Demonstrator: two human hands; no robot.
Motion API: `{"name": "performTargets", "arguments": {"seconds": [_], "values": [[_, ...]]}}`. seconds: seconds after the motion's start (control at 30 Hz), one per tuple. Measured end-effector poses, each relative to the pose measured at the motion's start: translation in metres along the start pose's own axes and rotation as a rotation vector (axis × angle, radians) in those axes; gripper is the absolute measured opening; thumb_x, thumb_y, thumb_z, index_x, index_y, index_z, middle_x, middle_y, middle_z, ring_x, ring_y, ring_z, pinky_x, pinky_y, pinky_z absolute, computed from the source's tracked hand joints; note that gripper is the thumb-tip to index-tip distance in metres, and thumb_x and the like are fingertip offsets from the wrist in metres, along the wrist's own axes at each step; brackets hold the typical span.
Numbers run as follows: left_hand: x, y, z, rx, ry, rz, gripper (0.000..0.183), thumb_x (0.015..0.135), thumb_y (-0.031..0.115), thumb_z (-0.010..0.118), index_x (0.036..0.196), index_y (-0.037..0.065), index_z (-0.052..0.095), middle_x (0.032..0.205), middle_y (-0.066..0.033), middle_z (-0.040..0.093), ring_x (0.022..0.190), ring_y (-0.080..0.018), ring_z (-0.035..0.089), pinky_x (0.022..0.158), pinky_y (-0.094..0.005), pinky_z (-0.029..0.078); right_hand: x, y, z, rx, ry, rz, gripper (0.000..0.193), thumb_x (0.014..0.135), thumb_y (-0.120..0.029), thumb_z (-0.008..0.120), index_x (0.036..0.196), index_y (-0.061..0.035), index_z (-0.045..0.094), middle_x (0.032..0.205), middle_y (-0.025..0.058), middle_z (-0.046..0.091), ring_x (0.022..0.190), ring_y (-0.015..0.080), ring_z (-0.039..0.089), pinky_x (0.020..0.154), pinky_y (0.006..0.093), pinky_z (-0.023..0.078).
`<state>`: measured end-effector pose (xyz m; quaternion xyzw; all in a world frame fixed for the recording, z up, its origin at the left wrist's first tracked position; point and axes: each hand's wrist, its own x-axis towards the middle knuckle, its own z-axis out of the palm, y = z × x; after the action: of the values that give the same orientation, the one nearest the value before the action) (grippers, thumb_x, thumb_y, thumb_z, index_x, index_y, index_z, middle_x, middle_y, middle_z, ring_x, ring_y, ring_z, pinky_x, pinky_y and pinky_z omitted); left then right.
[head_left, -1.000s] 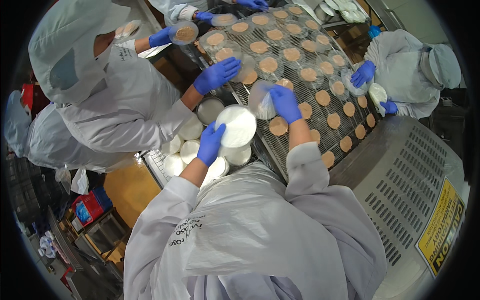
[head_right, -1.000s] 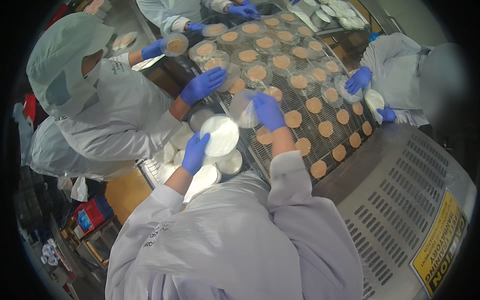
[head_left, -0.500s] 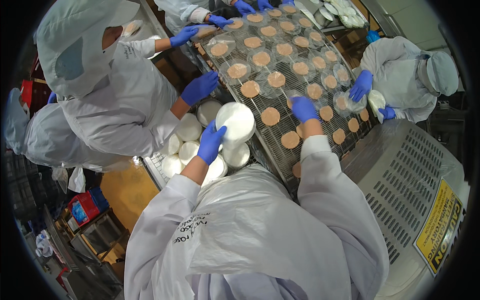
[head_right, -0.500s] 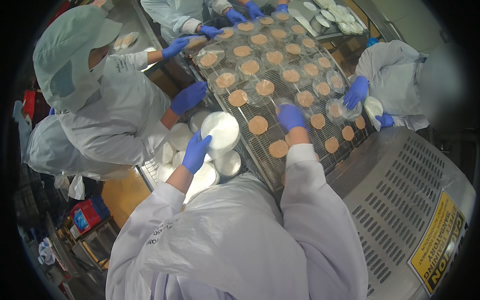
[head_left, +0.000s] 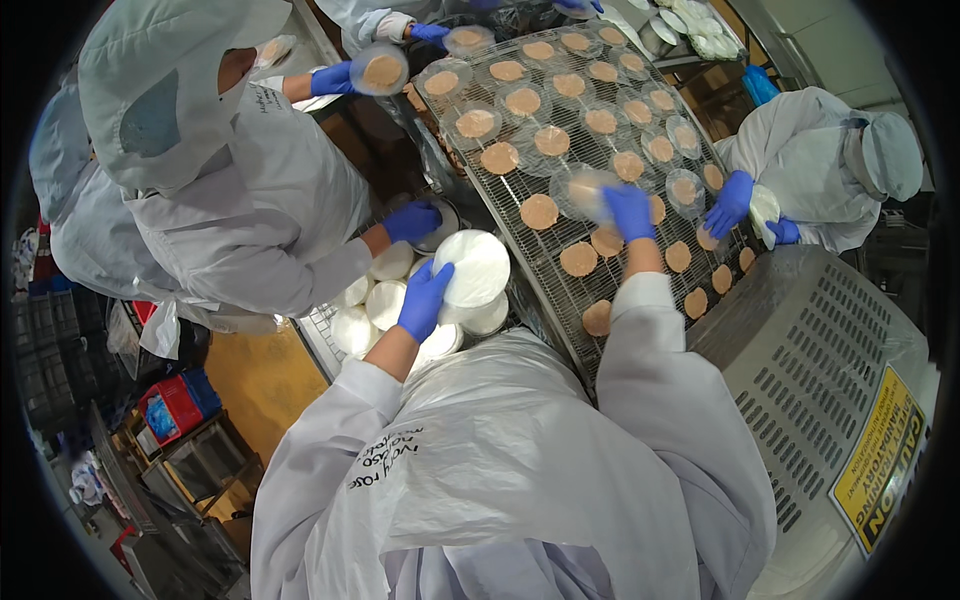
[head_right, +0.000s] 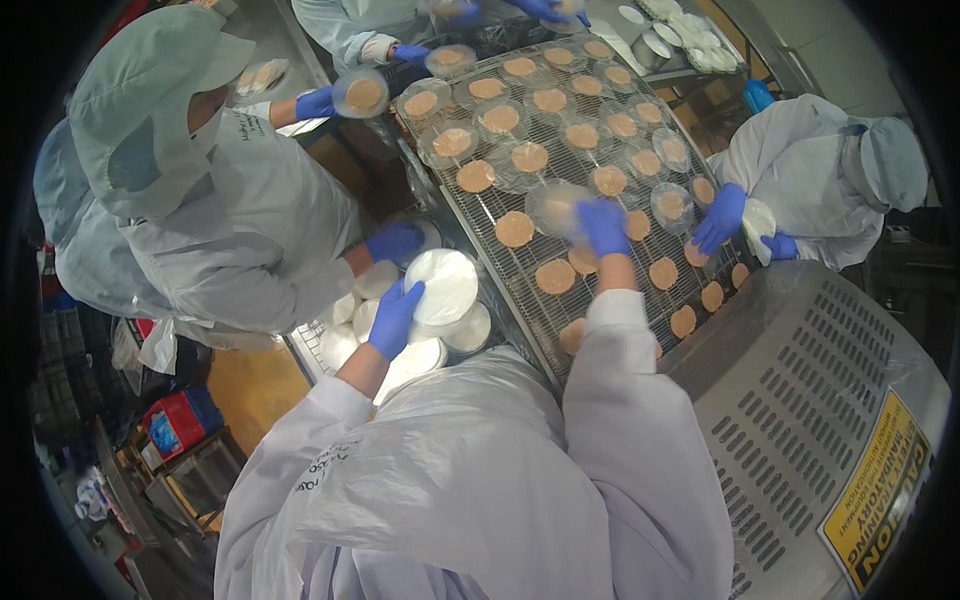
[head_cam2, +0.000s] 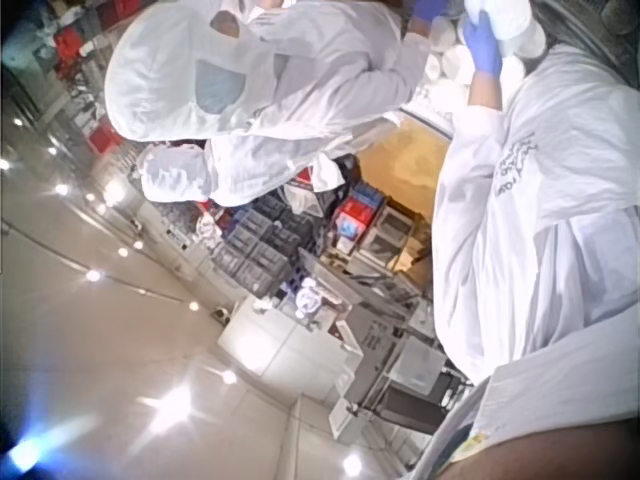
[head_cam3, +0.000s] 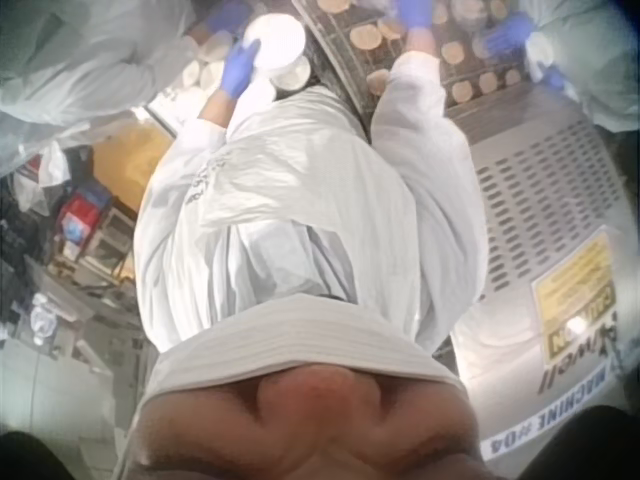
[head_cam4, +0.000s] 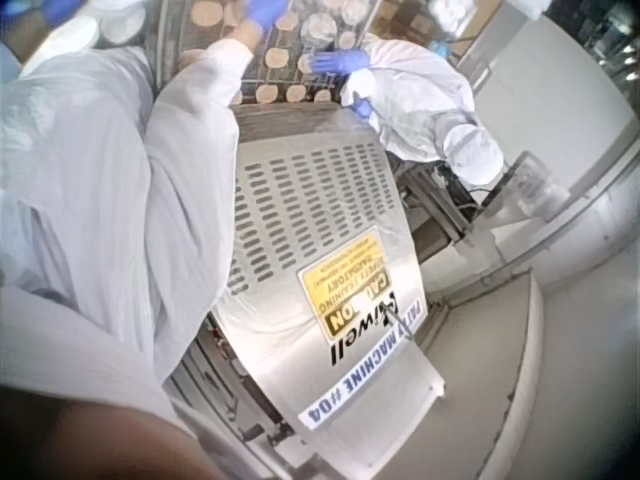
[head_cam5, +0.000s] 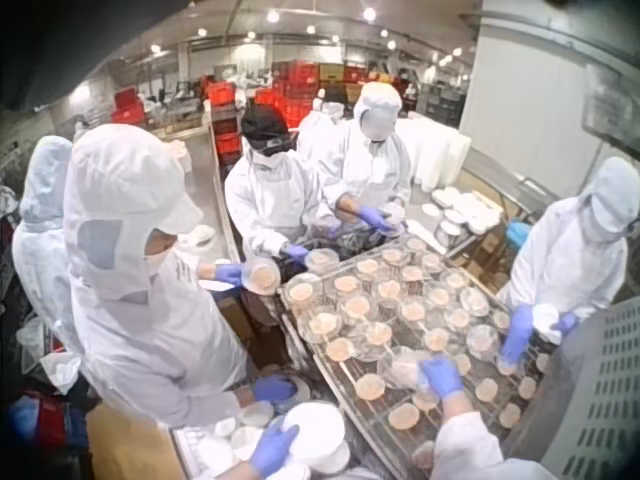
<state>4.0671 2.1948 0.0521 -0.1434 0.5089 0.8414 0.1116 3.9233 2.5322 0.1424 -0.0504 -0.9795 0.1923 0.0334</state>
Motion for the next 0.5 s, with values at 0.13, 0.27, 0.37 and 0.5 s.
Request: {"name": "performTargets", "arguments": {"seconds": [0.13,0.27,0.37,0.5], "values": [[-0.008,-0.010,0.004,0.002,-0.081,-0.038,0.041,0.091,0.021,0.058,0.124,-0.002,0.049,0.115,-0.0105,0.059,0.101,-0.0159,0.057,0.087,-0.0290,0.046,0.013,0.136,-0.001,0.209,0.550,0.051,0.035,0.085,-0.024,0.053,0.109,-0.0003,0.062,0.103,0.0225,0.064,0.090,0.0384,0.062,0.080,0.0422,0.049],[-0.001,-0.008,0.014,-0.015,-0.077,0.025,0.040,0.091,0.018,0.057,0.125,-0.002,0.049,0.114,-0.0102,0.060,0.101,-0.0163,0.057,0.088,-0.0292,0.046,0.005,0.077,-0.008,-0.265,-0.199,0.111,0.043,0.088,-0.022,0.046,0.127,-0.0061,0.051,0.123,0.0214,0.055,0.105,0.0367,0.057,0.090,0.0421,0.045],[0.004,-0.004,0.034,0.031,-0.150,0.120,0.038,0.091,0.015,0.057,0.125,0.000,0.049,0.115,-0.0079,0.059,0.102,-0.0152,0.056,0.089,-0.0291,0.045,-0.023,0.031,-0.005,-0.209,-0.487,-0.038,0.046,0.085,-0.028,0.056,0.127,-0.0099,0.052,0.115,0.0219,0.059,0.100,0.0349,0.060,0.087,0.0411,0.046],[0.026,-0.009,0.029,0.063,-0.073,0.171,0.038,0.091,0.013,0.056,0.126,0.000,0.049,0.115,-0.0078,0.059,0.101,-0.0149,0.056,0.088,-0.0291,0.045,-0.051,-0.071,0.005,0.170,-0.338,-0.409,0.044,0.084,-0.032,0.059,0.121,-0.0084,0.056,0.106,0.0207,0.062,0.097,0.0353,0.060,0.086,0.0404,0.047]]}}
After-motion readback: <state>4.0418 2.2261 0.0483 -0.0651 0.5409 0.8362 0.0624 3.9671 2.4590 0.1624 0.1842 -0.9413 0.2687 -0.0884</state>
